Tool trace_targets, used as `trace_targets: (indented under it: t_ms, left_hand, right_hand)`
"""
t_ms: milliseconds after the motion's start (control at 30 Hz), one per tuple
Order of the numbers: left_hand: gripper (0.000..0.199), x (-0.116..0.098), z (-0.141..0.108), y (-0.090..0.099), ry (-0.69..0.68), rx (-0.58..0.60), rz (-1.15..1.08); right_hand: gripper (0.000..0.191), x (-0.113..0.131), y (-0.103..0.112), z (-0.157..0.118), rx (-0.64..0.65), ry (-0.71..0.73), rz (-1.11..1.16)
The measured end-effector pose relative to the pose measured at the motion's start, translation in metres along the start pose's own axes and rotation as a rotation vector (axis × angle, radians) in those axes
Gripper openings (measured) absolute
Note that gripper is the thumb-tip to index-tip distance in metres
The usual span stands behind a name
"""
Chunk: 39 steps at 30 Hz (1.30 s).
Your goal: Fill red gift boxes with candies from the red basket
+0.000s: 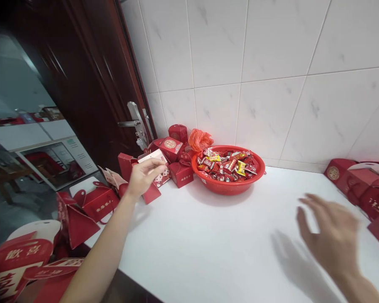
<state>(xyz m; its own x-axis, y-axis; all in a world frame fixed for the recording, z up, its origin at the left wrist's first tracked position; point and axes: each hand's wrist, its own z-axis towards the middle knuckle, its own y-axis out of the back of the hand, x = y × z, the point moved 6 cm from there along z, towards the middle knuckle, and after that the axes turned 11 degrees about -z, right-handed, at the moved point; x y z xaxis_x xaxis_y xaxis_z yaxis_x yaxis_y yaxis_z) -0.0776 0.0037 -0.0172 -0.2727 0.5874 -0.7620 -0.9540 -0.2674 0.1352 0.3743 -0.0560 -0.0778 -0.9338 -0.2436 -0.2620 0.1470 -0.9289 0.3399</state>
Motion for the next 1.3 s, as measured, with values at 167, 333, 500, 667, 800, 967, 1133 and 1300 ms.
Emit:
trace_targets:
  t_ms: [167,333,500,667,800,967,1133,1300]
  left_hand:
    - [0.028,-0.004,0.013,0.072,-0.009,-0.175,0.514]
    - [0.044,0.018,0.015,0.086,0.125,0.14,0.963]
    - [0.029,0.021,0.01,0.085,0.11,0.155,1.005]
    - [0.025,-0.007,0.009,0.056,-0.103,0.194,0.782]
    - [0.02,-0.039,0.002,0.0,-0.265,0.251,0.551]
    - [0.021,-0.063,-0.015,-0.091,-0.318,0.474,0.395]
    - [0.018,-0.067,-0.032,-0.15,-0.211,0.797,0.182]
    - [0.018,-0.04,-0.029,-0.173,0.207,1.072,-0.072]
  right_hand:
    - [0.024,0.113,-0.015,-0.009,0.069,0.262,0.429]
    - [0.036,0.148,-0.006,-0.025,0.143,0.357,0.648]
    - [0.035,0.143,-0.009,-0.02,0.153,0.289,0.65]
    - [0.027,0.143,-0.015,-0.018,0.266,0.14,0.718]
    - [0.023,0.14,-0.028,-0.024,0.406,-0.065,0.799]
    - [0.065,0.143,-0.053,-0.032,0.589,-0.322,0.961]
    - [0.066,0.146,-0.071,-0.033,0.696,-0.518,1.162]
    - [0.055,0.147,-0.076,-0.035,0.759,-0.618,1.255]
